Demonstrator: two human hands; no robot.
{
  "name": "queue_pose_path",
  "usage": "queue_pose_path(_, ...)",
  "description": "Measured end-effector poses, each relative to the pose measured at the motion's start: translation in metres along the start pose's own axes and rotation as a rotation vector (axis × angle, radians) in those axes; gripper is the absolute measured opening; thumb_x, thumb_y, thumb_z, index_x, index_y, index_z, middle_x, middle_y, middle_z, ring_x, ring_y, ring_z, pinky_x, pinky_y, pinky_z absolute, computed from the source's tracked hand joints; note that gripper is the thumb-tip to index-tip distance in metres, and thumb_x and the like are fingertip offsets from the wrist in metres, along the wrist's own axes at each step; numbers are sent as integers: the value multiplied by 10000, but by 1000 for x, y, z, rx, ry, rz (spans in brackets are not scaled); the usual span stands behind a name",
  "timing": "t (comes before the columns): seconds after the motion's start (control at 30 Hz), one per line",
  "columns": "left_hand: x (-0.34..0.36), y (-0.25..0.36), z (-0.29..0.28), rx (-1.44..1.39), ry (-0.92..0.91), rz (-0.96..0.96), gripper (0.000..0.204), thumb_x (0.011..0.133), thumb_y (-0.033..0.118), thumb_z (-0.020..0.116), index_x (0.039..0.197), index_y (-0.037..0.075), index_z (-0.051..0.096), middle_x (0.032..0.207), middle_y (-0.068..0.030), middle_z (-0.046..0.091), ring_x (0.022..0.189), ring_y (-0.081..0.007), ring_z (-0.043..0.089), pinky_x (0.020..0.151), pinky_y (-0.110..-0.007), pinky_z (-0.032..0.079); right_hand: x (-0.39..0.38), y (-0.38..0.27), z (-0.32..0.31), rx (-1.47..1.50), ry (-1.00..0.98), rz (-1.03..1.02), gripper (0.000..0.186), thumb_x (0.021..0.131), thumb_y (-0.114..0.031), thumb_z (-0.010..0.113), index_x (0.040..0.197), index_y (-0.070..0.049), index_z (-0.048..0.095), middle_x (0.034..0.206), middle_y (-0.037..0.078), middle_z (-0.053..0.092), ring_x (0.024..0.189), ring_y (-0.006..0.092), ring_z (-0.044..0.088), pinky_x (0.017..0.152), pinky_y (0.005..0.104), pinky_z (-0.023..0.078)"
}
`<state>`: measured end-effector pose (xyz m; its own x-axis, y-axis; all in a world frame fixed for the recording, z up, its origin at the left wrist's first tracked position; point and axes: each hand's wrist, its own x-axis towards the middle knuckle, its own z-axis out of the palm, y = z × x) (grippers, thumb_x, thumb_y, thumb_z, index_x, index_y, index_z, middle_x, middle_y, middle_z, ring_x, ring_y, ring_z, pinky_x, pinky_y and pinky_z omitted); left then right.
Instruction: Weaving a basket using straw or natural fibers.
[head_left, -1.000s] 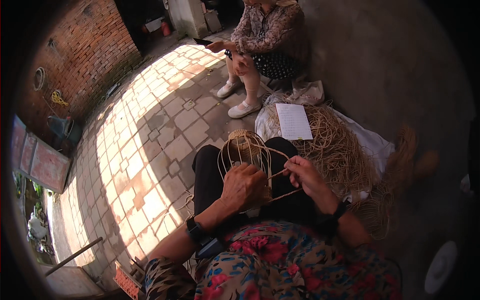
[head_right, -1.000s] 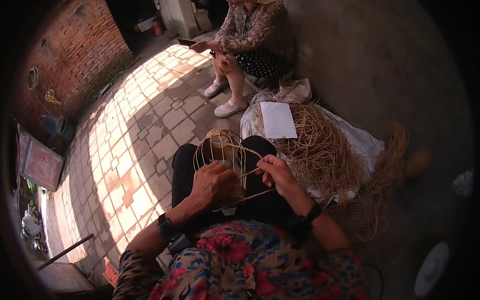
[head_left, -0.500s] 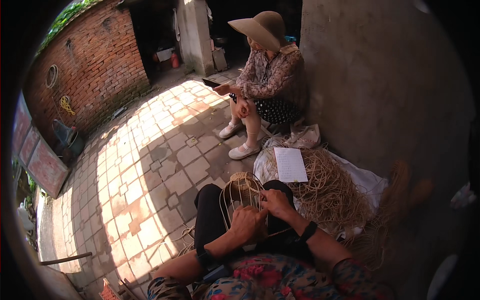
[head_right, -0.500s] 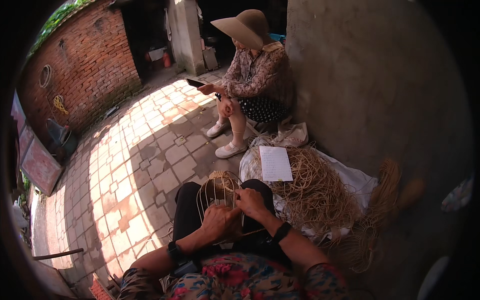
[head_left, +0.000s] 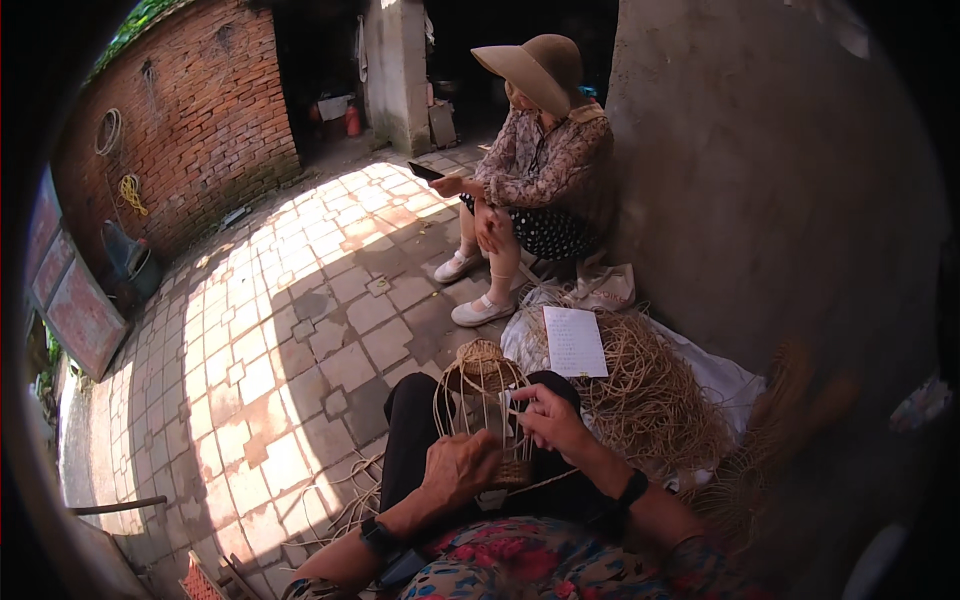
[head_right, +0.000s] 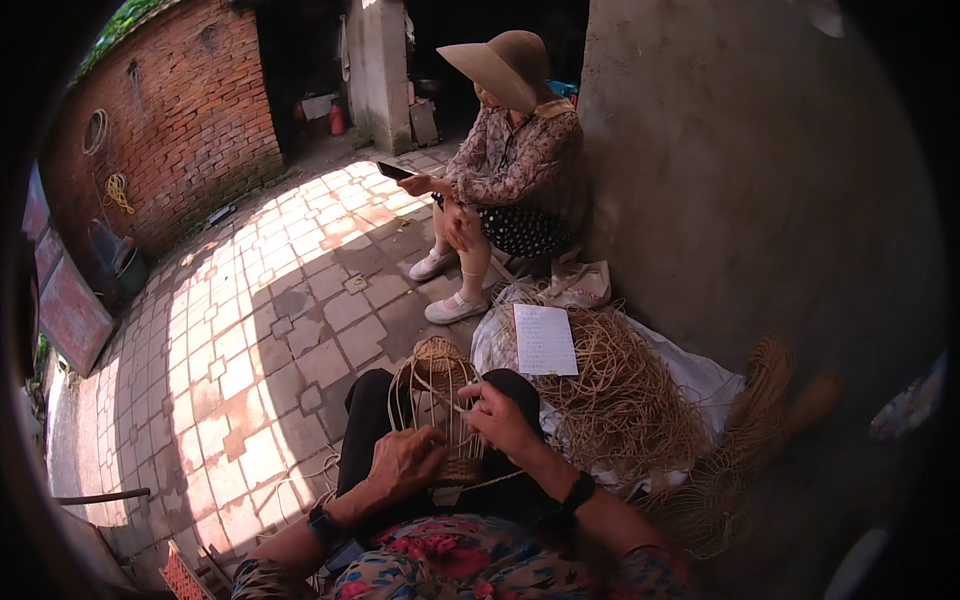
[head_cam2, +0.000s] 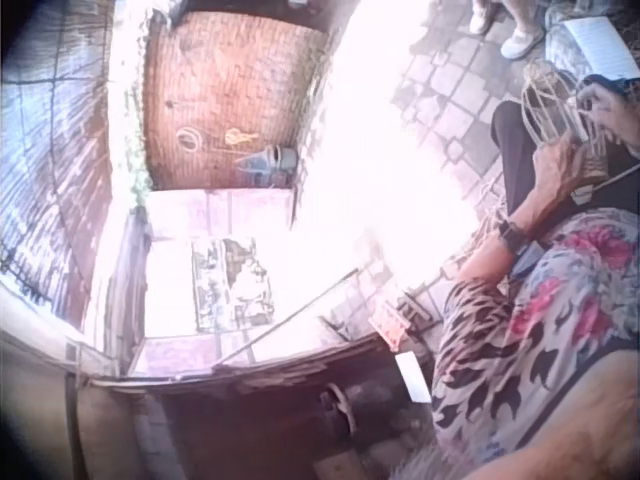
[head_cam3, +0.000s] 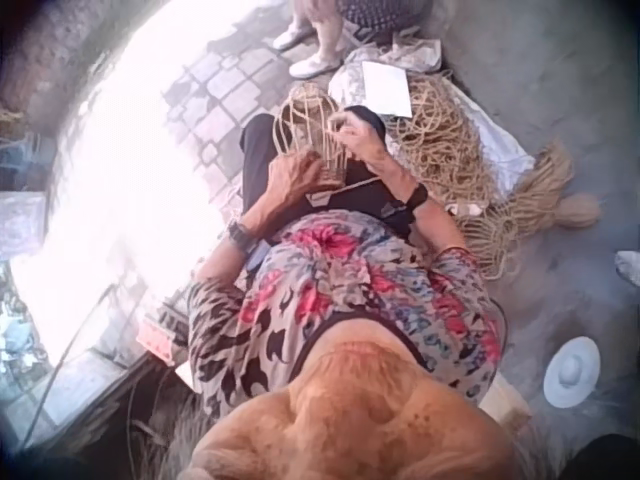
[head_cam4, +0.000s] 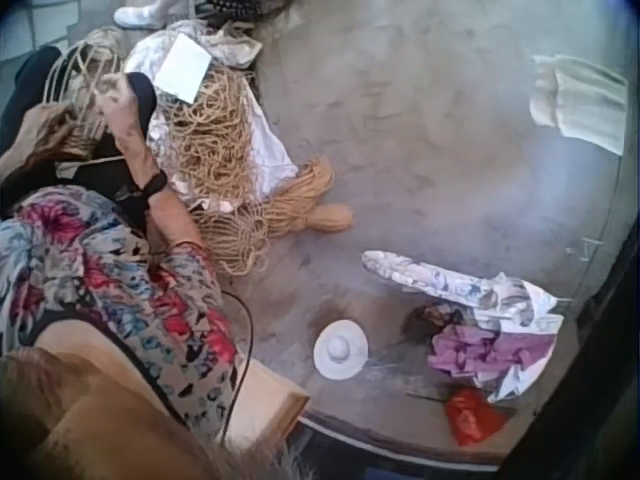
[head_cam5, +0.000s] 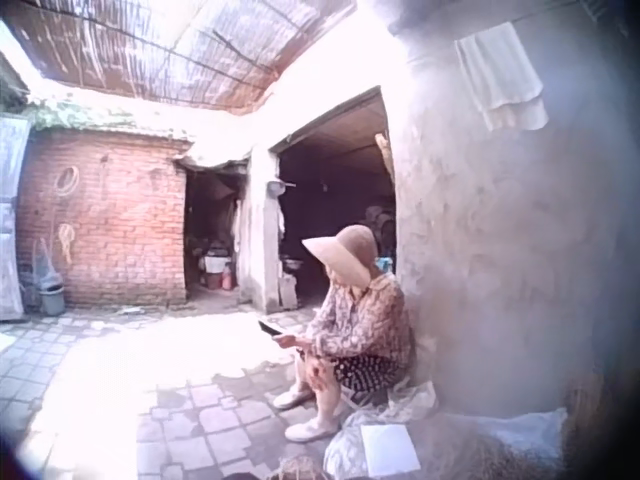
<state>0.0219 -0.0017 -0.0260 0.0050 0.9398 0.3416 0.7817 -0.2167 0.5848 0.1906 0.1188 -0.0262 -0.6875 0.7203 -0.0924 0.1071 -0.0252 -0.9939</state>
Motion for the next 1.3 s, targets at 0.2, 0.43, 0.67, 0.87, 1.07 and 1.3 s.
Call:
queue_pose_path(0.2, -2, 0, -9, 102, -107, 143, 196, 823, 276, 629, 774, 90, 597, 660, -109, 622, 601, -318, 625, 531, -416, 490, -46, 33, -56, -15, -114, 191, 271, 876, -189, 638, 1095, -35, 594, 711, -39, 529, 516, 6, 424, 475, 151, 340)
queue_pose_path(0.43, 6, 3, -1, 209, -329, -41, 212, 874, 276, 559, 822, 74, 597, 664, -157, 619, 636, -368, 631, 550, -485, 487, -36, 62, -50, 36, 188, 112, 232, 958, -286, 545, 966, -62, 603, 555, -105, 359, 441, -2, 280, 397, 177, 199)
queue_pose_path(0.67, 8, -6, -3, 105, -381, 6, 178, 854, 246, 539, 824, 83, 604, 677, -169, 627, 648, -383, 638, 568, -492, 505, -37, 76, -54, 578, 391, 163, 216, 984, -273, 483, 946, -69, 544, 510, -65, 316, 380, 38, 234, 344, 205, 154)
queue_pose_path(0.87, 4, -11, 1, 76, -349, -12, 184, 868, 290, 545, 871, 122, 622, 690, -157, 621, 650, -374, 625, 562, -471, 489, -36, 73, -50, 549, 413, 152, 208, 986, -266, 477, 935, -77, 548, 511, -65, 318, 380, 40, 241, 344, 209, 159)
queue_pose_path(1.07, 8, -6, -4, 98, -362, -7, 175, 852, 246, 532, 826, 88, 604, 679, -163, 626, 659, -375, 641, 568, -482, 498, -36, 71, -52, 507, 398, 154, 209, 989, -266, 471, 940, -79, 550, 522, -62, 336, 390, 41, 260, 356, 206, 174)
queue_pose_path(1.3, 8, -7, -3, 107, -378, -28, 170, 854, 268, 546, 842, 109, 607, 680, -163, 610, 645, -379, 619, 557, -478, 480, -38, 72, -53, 518, 383, 156, 206, 990, -265, 469, 962, -77, 548, 527, -60, 342, 395, 42, 264, 361, 205, 178)
